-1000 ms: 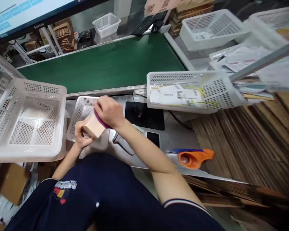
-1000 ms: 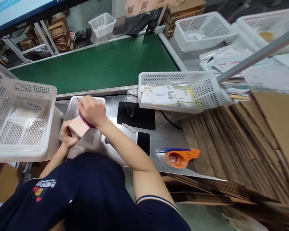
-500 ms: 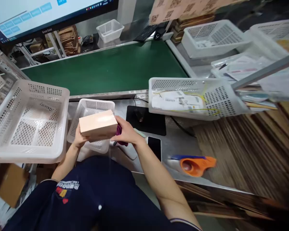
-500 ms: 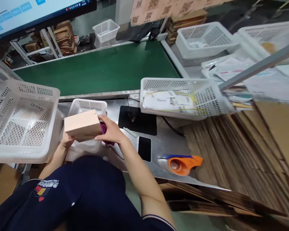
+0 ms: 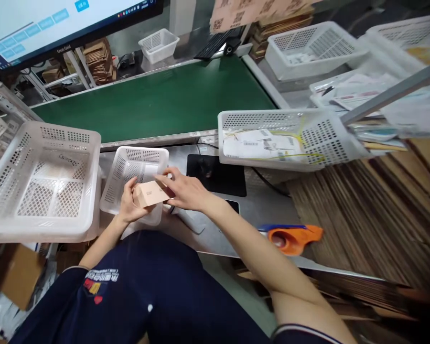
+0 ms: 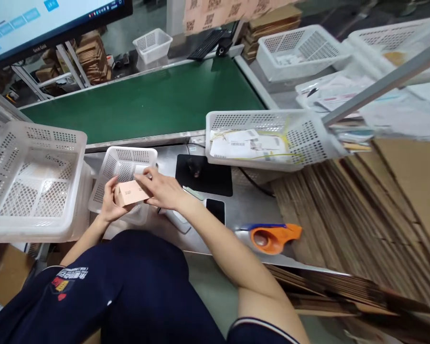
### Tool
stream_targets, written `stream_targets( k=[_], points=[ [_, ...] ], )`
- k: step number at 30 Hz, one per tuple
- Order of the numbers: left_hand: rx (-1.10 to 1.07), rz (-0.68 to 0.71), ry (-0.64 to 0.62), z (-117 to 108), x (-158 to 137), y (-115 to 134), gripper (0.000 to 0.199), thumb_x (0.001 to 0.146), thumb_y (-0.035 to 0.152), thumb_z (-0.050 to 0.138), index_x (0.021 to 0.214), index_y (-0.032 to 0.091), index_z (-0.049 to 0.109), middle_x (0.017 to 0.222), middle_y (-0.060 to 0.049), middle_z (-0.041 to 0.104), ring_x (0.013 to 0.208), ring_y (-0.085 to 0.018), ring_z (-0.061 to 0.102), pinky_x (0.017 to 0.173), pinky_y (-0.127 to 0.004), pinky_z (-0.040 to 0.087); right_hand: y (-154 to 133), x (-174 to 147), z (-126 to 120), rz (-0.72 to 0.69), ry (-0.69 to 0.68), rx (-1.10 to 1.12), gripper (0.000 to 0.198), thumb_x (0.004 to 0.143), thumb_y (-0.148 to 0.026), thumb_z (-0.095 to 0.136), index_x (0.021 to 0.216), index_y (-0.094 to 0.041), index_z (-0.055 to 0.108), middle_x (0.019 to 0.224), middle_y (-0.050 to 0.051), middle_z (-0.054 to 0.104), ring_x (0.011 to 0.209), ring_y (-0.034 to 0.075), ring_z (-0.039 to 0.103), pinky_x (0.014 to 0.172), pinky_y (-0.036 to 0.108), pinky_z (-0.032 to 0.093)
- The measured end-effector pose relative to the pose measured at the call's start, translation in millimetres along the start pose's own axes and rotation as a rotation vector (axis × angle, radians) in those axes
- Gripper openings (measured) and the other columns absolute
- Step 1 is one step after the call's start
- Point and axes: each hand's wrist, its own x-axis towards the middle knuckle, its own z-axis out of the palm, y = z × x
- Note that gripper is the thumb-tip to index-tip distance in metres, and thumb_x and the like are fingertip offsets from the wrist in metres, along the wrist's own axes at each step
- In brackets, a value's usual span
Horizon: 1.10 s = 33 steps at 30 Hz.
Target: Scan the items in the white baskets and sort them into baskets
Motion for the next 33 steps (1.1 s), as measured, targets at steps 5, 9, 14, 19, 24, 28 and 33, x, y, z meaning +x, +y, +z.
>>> stream_targets(
  k=[5, 9, 14, 19, 24, 28, 33],
  points=[
    [0.108, -0.033, 0.121, -4.2, -7.2, 12.7, 0.070, 0.061, 0.038, 0.103, 0.122, 0.022, 0.073, 0.115, -0.011, 0.075, 0.105, -0.033, 0.074, 0.097, -0.048, 0.059, -18.0, 6.1, 2.5, 0.320, 0.651, 0.409, 0.052, 0.102, -0.039, 0.063, 0.151, -0.022, 0.058, 0.113, 0.011, 0.064, 0.096, 0.026, 0.068, 0.084, 0.040, 0.060],
    [0.133, 0.013, 0.202, -3.6, -11.2, 27.7, 0.060, 0.057, 0.038, 0.103, 0.109, 0.023, 0.077, 0.101, -0.009, 0.076, 0.093, -0.032, 0.073, 0.089, -0.048, 0.059, -71.9, 30.8, 36.9, 0.202, 0.698, 0.223, 0.039, 0.111, -0.029, 0.048, 0.146, -0.023, 0.062, 0.108, 0.011, 0.069, 0.094, 0.026, 0.070, 0.081, 0.037, 0.059],
    [0.245, 0.141, 0.275, -21.3, -26.0, 32.5, 0.060, 0.062, 0.044, 0.101, 0.114, 0.025, 0.077, 0.105, -0.009, 0.077, 0.091, -0.032, 0.072, 0.084, -0.048, 0.057, -39.0, 52.7, 45.1, 0.385, 0.564, 0.003, 0.044, 0.110, -0.023, 0.044, 0.146, -0.014, 0.069, 0.122, 0.022, 0.071, 0.101, 0.033, 0.073, 0.078, 0.041, 0.059],
    [0.256, 0.257, 0.213, -28.4, -20.1, 27.4, 0.064, 0.063, 0.041, 0.100, 0.120, 0.024, 0.075, 0.110, -0.010, 0.078, 0.095, -0.033, 0.072, 0.087, -0.048, 0.056, -68.1, 40.4, 44.0, 0.229, 0.607, 0.023, 0.047, 0.113, -0.023, 0.042, 0.154, -0.017, 0.064, 0.118, 0.019, 0.072, 0.100, 0.030, 0.073, 0.086, 0.042, 0.063],
    [0.306, 0.163, 0.269, -24.6, -20.7, 25.1, 0.050, 0.063, 0.047, 0.095, 0.103, 0.026, 0.076, 0.099, -0.007, 0.078, 0.090, -0.031, 0.072, 0.087, -0.047, 0.055, -104.2, 32.2, 57.9, 0.007, 0.637, 0.110, 0.045, 0.111, -0.022, 0.045, 0.149, -0.022, 0.069, 0.113, 0.015, 0.073, 0.106, 0.027, 0.073, 0.090, 0.036, 0.063],
    [0.239, 0.161, 0.196, -30.3, -27.7, 19.7, 0.053, 0.055, 0.057, 0.101, 0.092, 0.029, 0.077, 0.102, -0.008, 0.081, 0.097, -0.034, 0.075, 0.100, -0.053, 0.054, -23.8, 35.1, 46.2, 0.446, 0.716, 0.251, 0.041, 0.108, -0.047, 0.052, 0.122, -0.020, 0.079, 0.117, 0.019, 0.073, 0.103, 0.032, 0.073, 0.088, 0.043, 0.061],
    [0.060, -0.008, -0.096, -31.5, -15.9, 0.7, 0.053, 0.047, 0.062, 0.110, 0.078, 0.037, 0.075, 0.088, 0.000, 0.079, 0.090, -0.029, 0.073, 0.127, -0.059, 0.044, 30.6, 9.9, 39.7, 0.704, 0.370, 1.097, 0.082, 0.079, -0.100, 0.056, 0.099, -0.022, 0.072, 0.090, 0.013, 0.076, 0.093, 0.035, 0.076, 0.089, 0.052, 0.065]
  ],
)
